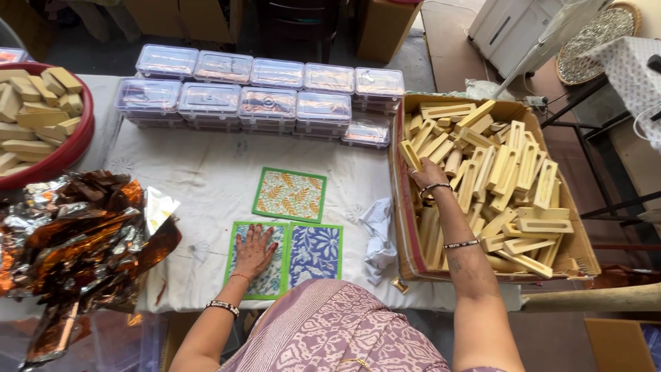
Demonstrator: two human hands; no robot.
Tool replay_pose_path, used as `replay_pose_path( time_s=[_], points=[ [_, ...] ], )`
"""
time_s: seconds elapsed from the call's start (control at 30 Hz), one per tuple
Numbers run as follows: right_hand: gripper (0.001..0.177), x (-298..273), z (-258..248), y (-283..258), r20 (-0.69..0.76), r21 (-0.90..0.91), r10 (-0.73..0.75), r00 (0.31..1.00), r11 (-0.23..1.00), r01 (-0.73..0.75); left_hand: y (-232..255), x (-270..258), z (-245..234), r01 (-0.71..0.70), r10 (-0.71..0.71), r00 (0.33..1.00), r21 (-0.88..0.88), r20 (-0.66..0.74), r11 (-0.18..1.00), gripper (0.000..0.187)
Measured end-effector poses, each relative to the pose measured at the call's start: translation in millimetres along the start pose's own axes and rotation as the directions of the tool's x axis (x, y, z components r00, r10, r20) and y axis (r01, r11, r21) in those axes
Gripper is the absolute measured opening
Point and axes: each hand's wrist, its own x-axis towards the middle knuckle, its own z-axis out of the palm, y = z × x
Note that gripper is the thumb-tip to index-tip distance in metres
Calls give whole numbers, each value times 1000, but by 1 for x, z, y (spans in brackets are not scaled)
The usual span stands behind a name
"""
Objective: The person arranges clear plastic containers on a table, then picks up wooden blocks from a cardboard box. They place each block on a sheet of copper-colored foil, wrap it tightly, and set the wrapped block aside. The person repeats this wrapping process for several blocks.
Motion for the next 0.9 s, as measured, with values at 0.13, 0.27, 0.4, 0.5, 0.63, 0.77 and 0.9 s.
replay_pose_path(
  time_s=[0.13,0.27,0.4,0.5,0.63,0.77,0.9],
  points=[
    [43,8,27,5,-11,179,-2,1000,984,3,-24,1,1,-49,51,999,-102,16,994,59],
    [51,5,31,10,-9,418,105,994,904,-92,-49,5,4,-92,103,994,-244,30,965,54],
    [52,-8,25,6,-85,379,89,992,924,-50,-55,2,-26,-84,104,994,-367,33,926,49],
    [51,-45,16,-22,-215,238,79,973,971,-26,-51,-5,-59,-84,97,995,-494,1,865,47],
    [56,-90,32,-81,-179,460,24,984,886,62,-35,26,-65,-125,116,991,-704,-60,699,47],
    [59,-105,106,-129,182,876,-375,909,482,23,12,40,-112,-35,234,972,-977,16,212,52],
    [48,-108,205,-152,299,864,-523,798,504,7,51,42,-133,197,304,940,-973,153,-122,55]
  ],
)
